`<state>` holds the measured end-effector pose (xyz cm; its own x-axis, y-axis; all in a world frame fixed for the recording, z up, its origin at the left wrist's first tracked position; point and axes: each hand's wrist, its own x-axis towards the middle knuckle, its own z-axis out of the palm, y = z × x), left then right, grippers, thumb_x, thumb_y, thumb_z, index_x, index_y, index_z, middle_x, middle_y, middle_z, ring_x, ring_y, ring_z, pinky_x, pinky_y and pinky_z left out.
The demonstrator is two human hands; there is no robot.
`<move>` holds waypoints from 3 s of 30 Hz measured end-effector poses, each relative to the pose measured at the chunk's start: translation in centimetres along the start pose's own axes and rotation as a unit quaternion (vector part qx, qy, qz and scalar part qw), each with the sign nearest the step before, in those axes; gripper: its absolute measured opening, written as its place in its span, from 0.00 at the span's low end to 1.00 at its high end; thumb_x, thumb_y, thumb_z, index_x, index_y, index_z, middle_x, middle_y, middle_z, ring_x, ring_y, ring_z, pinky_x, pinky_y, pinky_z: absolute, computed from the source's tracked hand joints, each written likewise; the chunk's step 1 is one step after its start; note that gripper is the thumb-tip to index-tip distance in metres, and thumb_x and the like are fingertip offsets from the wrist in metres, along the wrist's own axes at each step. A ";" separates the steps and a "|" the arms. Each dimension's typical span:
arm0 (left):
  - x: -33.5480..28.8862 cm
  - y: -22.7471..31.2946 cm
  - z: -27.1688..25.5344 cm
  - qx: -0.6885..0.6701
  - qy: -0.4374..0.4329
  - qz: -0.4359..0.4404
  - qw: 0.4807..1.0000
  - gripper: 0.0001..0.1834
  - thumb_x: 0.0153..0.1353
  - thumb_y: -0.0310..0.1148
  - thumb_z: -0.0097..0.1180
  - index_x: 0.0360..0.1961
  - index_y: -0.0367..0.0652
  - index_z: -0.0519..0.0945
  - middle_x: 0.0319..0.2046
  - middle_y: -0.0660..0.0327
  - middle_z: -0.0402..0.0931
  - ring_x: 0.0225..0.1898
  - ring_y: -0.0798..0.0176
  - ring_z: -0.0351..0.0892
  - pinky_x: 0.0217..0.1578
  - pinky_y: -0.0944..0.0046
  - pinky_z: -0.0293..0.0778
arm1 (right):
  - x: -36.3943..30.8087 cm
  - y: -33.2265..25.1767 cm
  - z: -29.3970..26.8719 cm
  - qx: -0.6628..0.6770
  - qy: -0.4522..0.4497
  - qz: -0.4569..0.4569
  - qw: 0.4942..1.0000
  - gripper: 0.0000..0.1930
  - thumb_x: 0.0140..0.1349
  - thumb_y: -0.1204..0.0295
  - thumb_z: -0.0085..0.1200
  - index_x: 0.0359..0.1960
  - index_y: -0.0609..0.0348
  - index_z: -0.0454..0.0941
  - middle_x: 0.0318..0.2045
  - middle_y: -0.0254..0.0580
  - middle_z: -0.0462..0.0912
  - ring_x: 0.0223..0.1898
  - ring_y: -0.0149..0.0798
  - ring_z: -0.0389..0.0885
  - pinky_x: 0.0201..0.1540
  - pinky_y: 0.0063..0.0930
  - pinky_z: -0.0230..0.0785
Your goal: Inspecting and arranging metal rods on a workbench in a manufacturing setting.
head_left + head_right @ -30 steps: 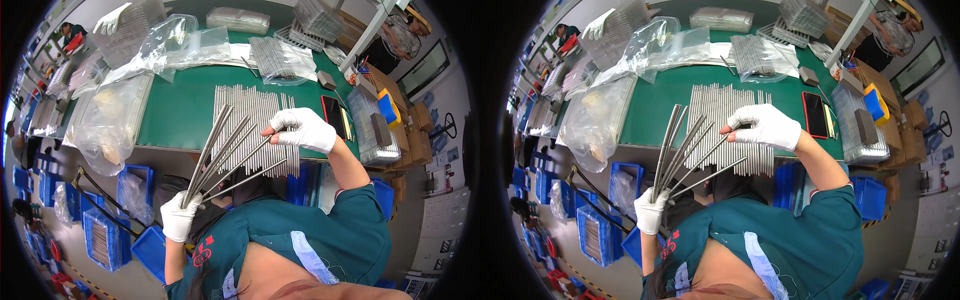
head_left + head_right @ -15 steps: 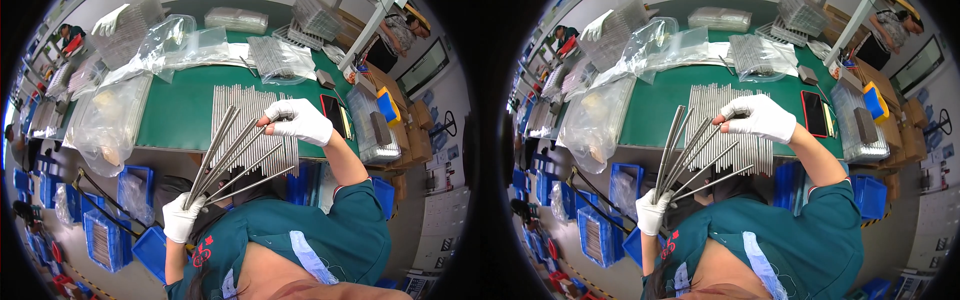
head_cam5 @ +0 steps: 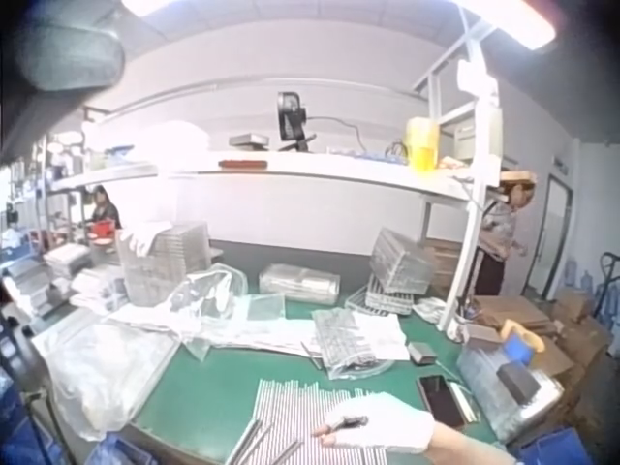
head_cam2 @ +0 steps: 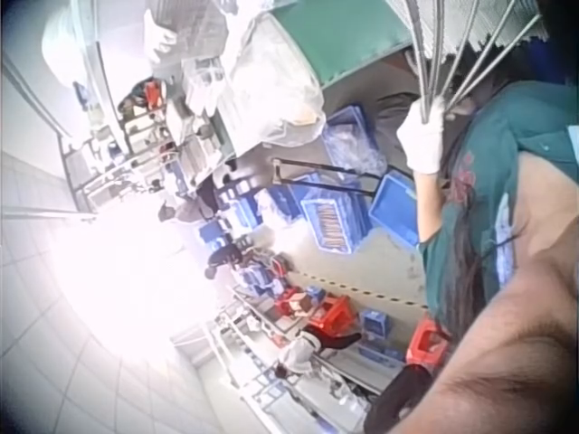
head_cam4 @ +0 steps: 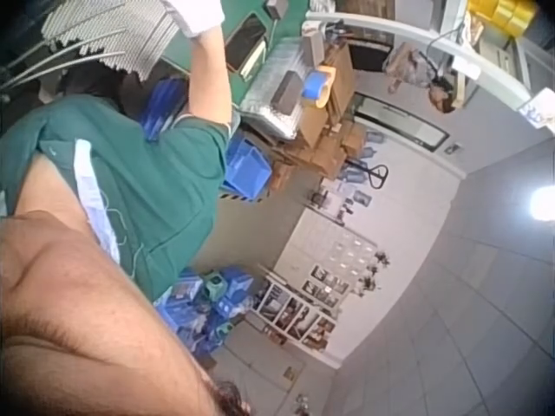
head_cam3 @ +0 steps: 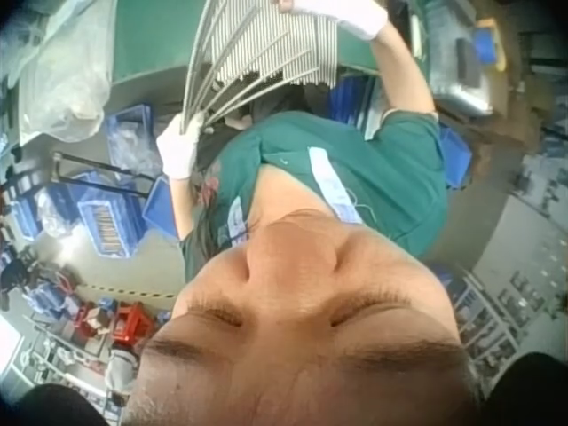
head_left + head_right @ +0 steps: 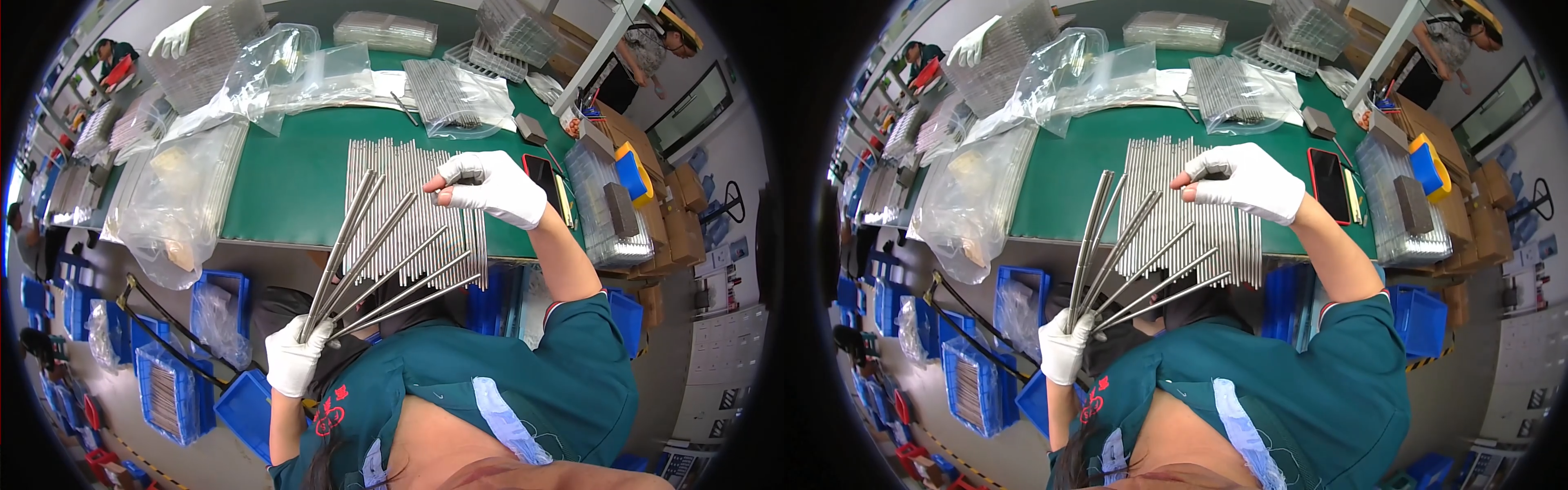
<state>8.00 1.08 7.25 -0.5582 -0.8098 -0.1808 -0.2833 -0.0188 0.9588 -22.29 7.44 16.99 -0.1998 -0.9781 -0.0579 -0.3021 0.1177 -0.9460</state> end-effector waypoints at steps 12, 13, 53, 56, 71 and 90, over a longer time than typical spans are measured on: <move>0.0 -0.1 0.1 0.056 -0.026 0.023 0.998 0.10 0.52 0.32 0.57 0.31 0.36 0.78 0.15 0.62 0.76 0.17 0.77 0.70 0.22 0.75 0.66 | 0.4 0.2 0.4 -0.077 -0.037 -0.035 0.996 0.09 0.48 0.77 0.58 0.33 0.63 0.78 0.29 0.35 0.79 0.32 0.25 0.75 0.37 0.18 0.68; 0.0 -0.1 0.0 0.056 -0.030 0.015 0.998 0.10 0.52 0.33 0.57 0.31 0.36 0.78 0.16 0.62 0.76 0.17 0.76 0.70 0.22 0.75 0.67 | 0.3 0.4 0.3 -0.039 -0.046 -0.023 0.998 0.09 0.48 0.76 0.58 0.33 0.63 0.78 0.29 0.35 0.79 0.32 0.25 0.75 0.37 0.18 0.68; 0.2 -0.5 0.7 0.070 -0.152 -0.011 0.986 0.14 0.57 0.38 0.48 0.30 0.37 0.77 0.15 0.61 0.76 0.20 0.71 0.77 0.24 0.72 0.70 | 1.4 -0.1 -0.4 -0.028 -0.074 -0.072 0.994 0.10 0.50 0.71 0.57 0.35 0.59 0.79 0.32 0.36 0.79 0.35 0.27 0.76 0.40 0.20 0.67; 0.2 -0.6 0.7 0.060 -0.162 -0.023 0.985 0.15 0.58 0.39 0.47 0.31 0.37 0.77 0.15 0.61 0.76 0.20 0.71 0.77 0.25 0.72 0.70 | 1.4 -0.1 -0.5 -0.071 -0.082 -0.084 0.991 0.10 0.50 0.71 0.57 0.35 0.60 0.79 0.32 0.36 0.79 0.35 0.27 0.76 0.40 0.20 0.67; 0.2 0.7 0.8 0.040 -0.202 -0.065 0.976 0.16 0.61 0.36 0.41 0.44 0.37 0.74 0.18 0.58 0.77 0.21 0.69 0.77 0.28 0.70 0.72 | 1.4 -0.7 -0.7 -0.033 -0.020 -0.049 0.998 0.10 0.50 0.75 0.56 0.34 0.64 0.77 0.28 0.35 0.78 0.32 0.26 0.75 0.37 0.18 0.68; 0.5 0.0 0.8 0.122 -0.254 -0.044 0.958 0.19 0.62 0.41 0.35 0.46 0.45 0.74 0.16 0.62 0.76 0.23 0.64 0.76 0.30 0.69 0.70 | 2.2 -0.4 0.0 -0.015 -0.088 -0.040 0.995 0.12 0.48 0.73 0.59 0.35 0.63 0.78 0.30 0.37 0.79 0.34 0.27 0.76 0.40 0.19 0.68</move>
<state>7.11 1.12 6.95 -0.8143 -0.4197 -0.4010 -0.4857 0.1143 0.8666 -22.61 5.28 17.21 -0.0087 -0.9992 -0.0394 -0.3388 0.0400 -0.9400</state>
